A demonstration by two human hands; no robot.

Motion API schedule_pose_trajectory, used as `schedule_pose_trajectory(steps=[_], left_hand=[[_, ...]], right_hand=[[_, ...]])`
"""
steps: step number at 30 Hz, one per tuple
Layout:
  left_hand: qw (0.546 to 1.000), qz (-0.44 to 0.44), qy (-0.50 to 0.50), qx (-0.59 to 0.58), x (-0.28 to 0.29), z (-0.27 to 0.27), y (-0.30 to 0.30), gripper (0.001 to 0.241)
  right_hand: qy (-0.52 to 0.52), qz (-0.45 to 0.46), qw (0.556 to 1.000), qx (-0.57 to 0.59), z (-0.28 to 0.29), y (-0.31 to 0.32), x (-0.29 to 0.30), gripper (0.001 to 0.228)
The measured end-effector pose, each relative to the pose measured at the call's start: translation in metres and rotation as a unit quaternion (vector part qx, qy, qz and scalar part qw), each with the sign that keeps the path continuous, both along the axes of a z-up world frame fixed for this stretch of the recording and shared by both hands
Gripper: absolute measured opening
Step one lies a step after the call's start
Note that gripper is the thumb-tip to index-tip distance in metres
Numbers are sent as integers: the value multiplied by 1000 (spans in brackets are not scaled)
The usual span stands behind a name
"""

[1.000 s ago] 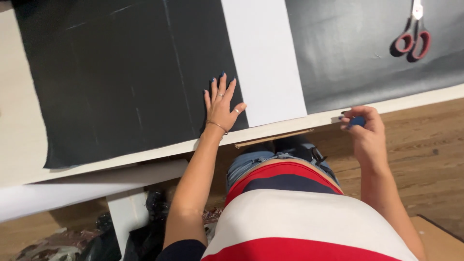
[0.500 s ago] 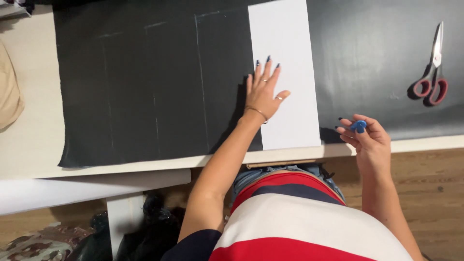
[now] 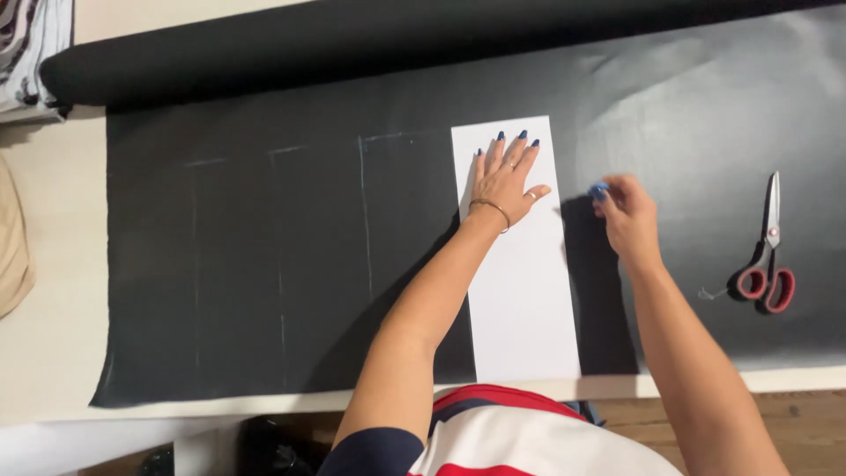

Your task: Marking a grid pattern on a large sheet of black material using a white rectangular template and blue chalk

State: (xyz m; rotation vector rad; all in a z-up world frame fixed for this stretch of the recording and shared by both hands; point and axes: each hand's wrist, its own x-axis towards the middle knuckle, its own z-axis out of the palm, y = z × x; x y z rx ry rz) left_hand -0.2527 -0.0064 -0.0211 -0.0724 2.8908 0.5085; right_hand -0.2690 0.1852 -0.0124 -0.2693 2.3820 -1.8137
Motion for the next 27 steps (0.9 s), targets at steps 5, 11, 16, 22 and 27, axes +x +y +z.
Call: schedule_pose_trajectory(steps=[5, 11, 16, 22, 27], left_hand=[[998, -12, -42, -48, 0, 39, -3, 63], [997, -6, -58, -43, -1, 40, -5, 64], [998, 4, -53, -18, -2, 41, -7, 62], [998, 4, -62, -17, -4, 49, -9, 62], [997, 12, -80, -4, -5, 52, -10, 62]], right_hand=[[206, 71, 945, 246, -10, -42, -82, 17], [363, 116, 834, 400, -9, -72, -116, 12], [423, 123, 768, 464, -1, -81, -121, 6], [454, 143, 756, 449, -8, -85, -125, 7], [483, 179, 759, 399, -15, -95, -124, 7]])
